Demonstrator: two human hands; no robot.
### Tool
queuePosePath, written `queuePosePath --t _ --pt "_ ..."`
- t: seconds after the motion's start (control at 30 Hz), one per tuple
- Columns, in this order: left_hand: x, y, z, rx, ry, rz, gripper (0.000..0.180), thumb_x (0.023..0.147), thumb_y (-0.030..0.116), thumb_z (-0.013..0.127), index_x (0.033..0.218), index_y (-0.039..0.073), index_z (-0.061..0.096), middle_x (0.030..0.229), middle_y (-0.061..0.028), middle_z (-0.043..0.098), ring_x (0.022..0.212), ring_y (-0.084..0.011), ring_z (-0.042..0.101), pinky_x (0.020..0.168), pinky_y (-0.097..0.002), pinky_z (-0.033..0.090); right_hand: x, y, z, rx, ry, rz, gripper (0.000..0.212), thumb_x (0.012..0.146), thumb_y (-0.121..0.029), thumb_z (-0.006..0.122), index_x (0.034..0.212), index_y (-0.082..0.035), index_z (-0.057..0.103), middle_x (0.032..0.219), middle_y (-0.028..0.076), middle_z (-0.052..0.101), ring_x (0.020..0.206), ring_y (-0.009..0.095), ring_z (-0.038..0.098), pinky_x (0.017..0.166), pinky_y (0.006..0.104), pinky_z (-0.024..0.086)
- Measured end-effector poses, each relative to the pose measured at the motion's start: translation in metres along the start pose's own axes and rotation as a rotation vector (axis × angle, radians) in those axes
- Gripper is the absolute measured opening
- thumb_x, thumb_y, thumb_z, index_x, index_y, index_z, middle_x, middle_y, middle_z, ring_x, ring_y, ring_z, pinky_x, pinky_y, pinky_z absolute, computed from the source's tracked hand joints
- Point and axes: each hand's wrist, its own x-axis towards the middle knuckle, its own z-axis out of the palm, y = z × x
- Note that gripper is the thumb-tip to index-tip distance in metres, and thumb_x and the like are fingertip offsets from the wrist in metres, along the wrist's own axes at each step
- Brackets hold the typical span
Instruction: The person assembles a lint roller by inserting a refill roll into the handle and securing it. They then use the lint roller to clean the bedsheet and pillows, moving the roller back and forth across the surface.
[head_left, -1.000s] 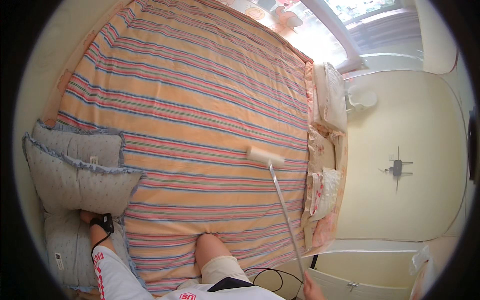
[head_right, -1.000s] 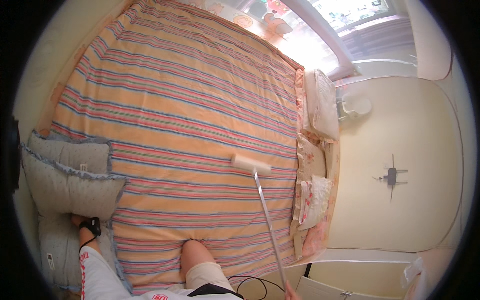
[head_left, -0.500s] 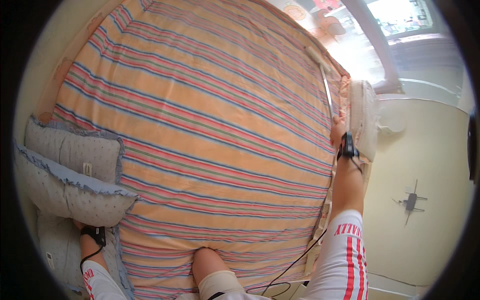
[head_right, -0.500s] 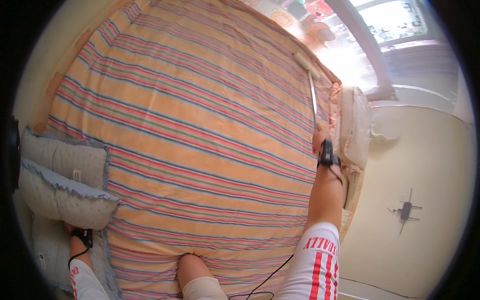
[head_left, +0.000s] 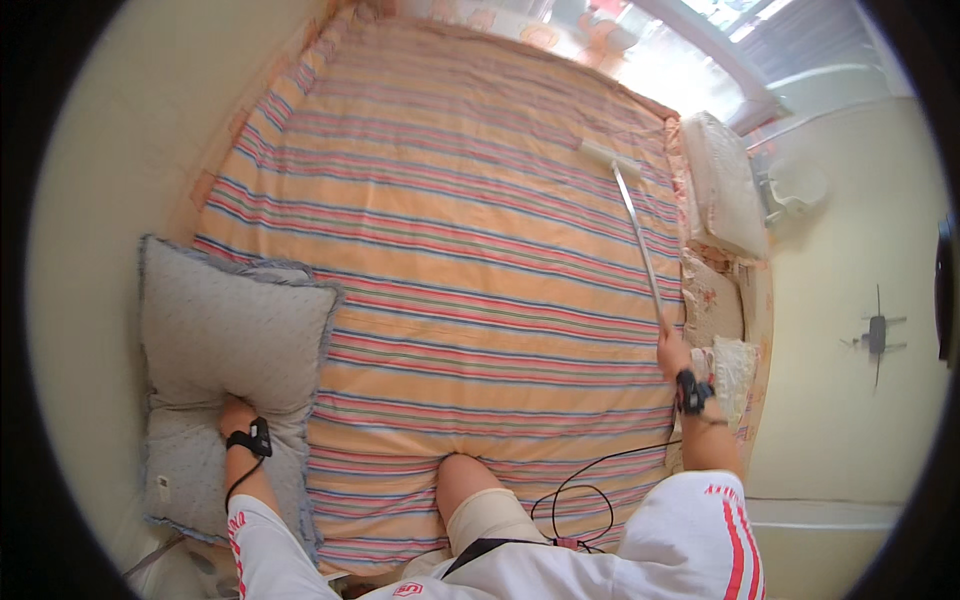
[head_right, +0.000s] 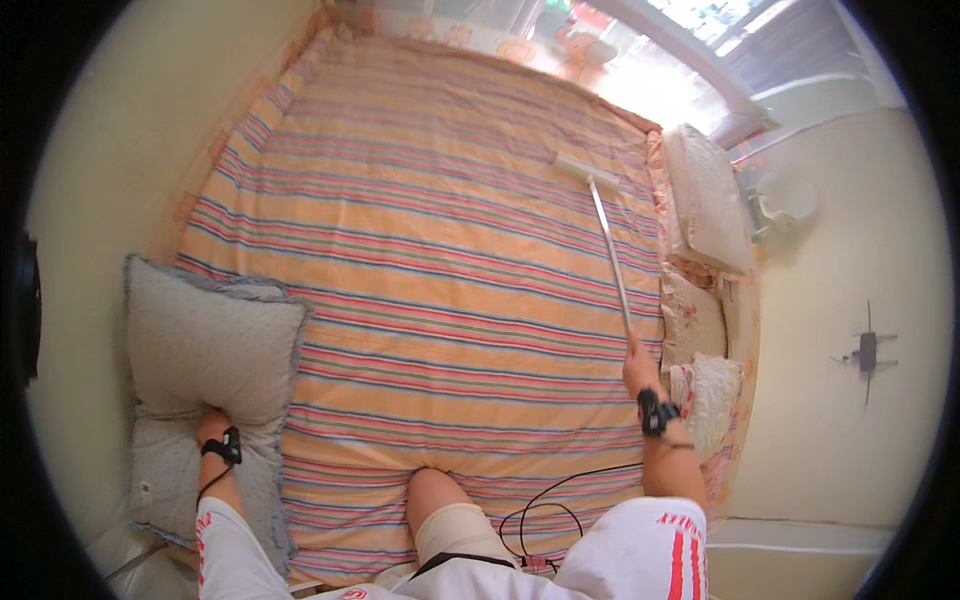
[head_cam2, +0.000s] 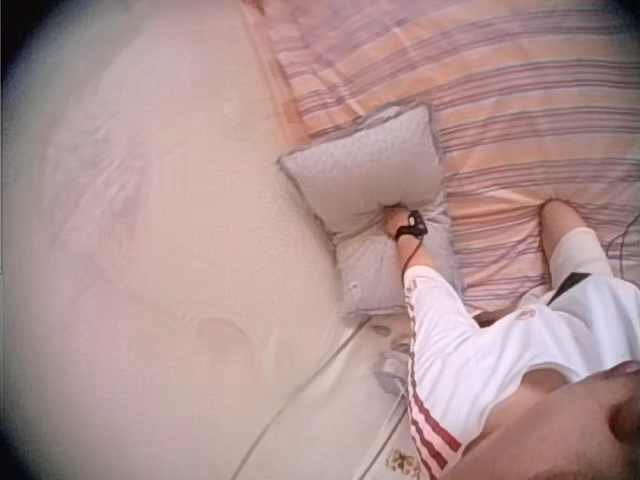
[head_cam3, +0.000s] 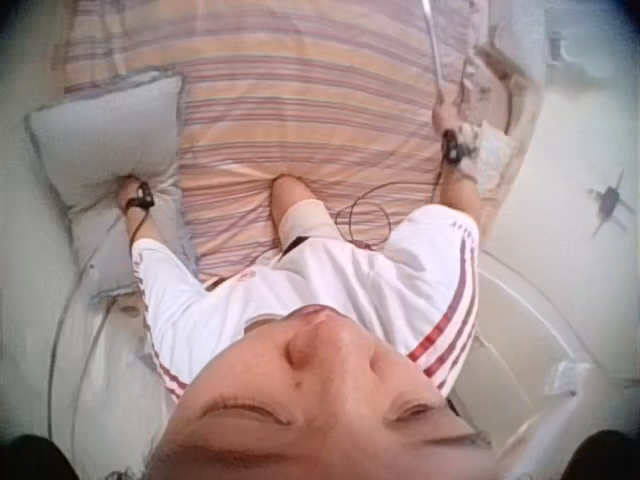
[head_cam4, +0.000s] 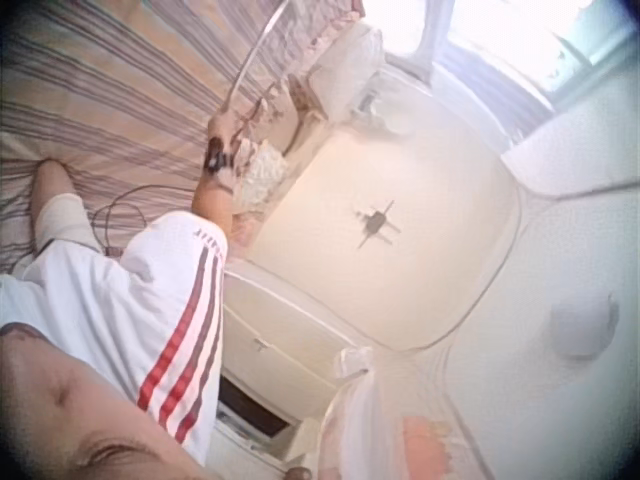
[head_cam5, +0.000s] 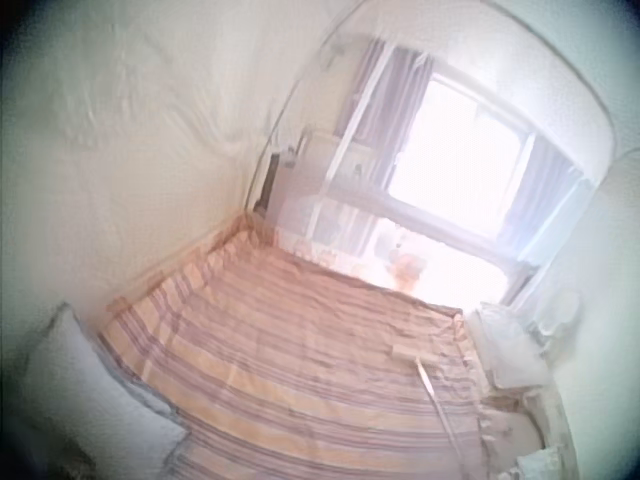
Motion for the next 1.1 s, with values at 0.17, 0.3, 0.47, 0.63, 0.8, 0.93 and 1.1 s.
queuePosePath --t 0.17,0.3,0.47,0.63,0.8,0.93,1.1 --pt "-0.137 -0.008 -0.014 -0.343 0.073 0.226 0.023 0.083 0.025 0.056 0.098 0.008 0.059 0.098 -0.022 0.065 0.095 -0.0413 0.061 0.081 -0.0476 0.048 -0.271 0.075 0.012 0.069 -0.008 0.0 0.046 0.098 -0.021 0.041 0.143 -0.026 0.037 0.087 0.031 0.061 0.079 0.049 0.058 0.066 0.0553 0.045" --pt "-0.242 -0.063 0.011 -0.38 0.011 0.44 0.024 0.082 0.026 0.057 0.098 0.008 0.059 0.092 -0.0215 0.066 0.091 -0.0417 0.061 0.079 -0.0473 0.048 -0.479 0.118 0.04 0.09 -0.023 -0.014 0.05 0.098 -0.022 0.042 0.146 -0.029 0.032 0.081 0.031 0.061 0.075 0.048 0.059 0.064 0.0539 0.046" --pt "-0.307 -0.176 0.089 -0.301 -0.029 0.55 0.024 0.082 0.027 0.059 0.095 0.007 0.061 0.089 -0.0212 0.066 0.088 -0.0426 0.06 0.076 -0.0469 0.049 -0.663 0.145 0.063 0.089 -0.271 0.268 0.05 0.098 -0.024 0.044 0.146 -0.03 0.033 0.078 0.026 0.061 0.072 0.044 0.06 0.062 0.0505 0.047" --pt "-0.346 -0.282 0.191 -0.414 -0.157 0.318 0.024 0.082 0.025 0.061 0.091 0.003 0.064 0.089 -0.0203 0.066 0.086 -0.0344 0.063 0.077 -0.0423 0.05 -0.782 0.154 0.053 0.17 -0.27 0.36 0.048 0.096 -0.021 0.049 0.142 -0.032 0.041 0.079 0.024 0.062 0.071 0.043 0.06 0.062 0.0498 0.047" --pt "-0.37 -0.338 0.261 -0.161 -0.247 0.309 0.028 0.081 0.028 0.061 0.092 0.003 0.067 0.089 -0.0192 0.068 0.086 -0.0327 0.065 0.078 -0.0396 0.05 -0.866 0.16 0.021 0.298 -0.141 0.339 0.043 0.093 -0.018 0.054 0.136 -0.021 0.051 0.082 0.024 0.063 0.073 0.042 0.06 0.064 0.0471 0.048" --pt "-0.365 -0.343 0.284 -0.166 -0.245 0.336 0.031 0.082 0.03 0.06 0.093 0.003 0.067 0.089 -0.0185 0.069 0.086 -0.0334 0.065 0.078 -0.0404 0.05 -0.889 0.169 0.003 0.198 -0.115 0.377 0.041 0.092 -0.016 0.055 0.133 -0.014 0.054 0.085 0.023 0.064 0.074 0.041 0.061 0.066 0.0449 0.048" --pt "-0.365 -0.298 0.286 -0.188 -0.279 0.407 0.029 0.083 0.028 0.057 0.093 0.002 0.062 0.092 -0.0221 0.066 0.087 -0.0387 0.062 0.078 -0.0429 0.049 -0.878 0.194 0.007 0.467 -0.301 0.588 0.058 0.09 -0.015 0.051 0.146 -0.018 0.035 0.083 0.021 0.065 0.074 0.037 0.063 0.067 0.043 0.05"
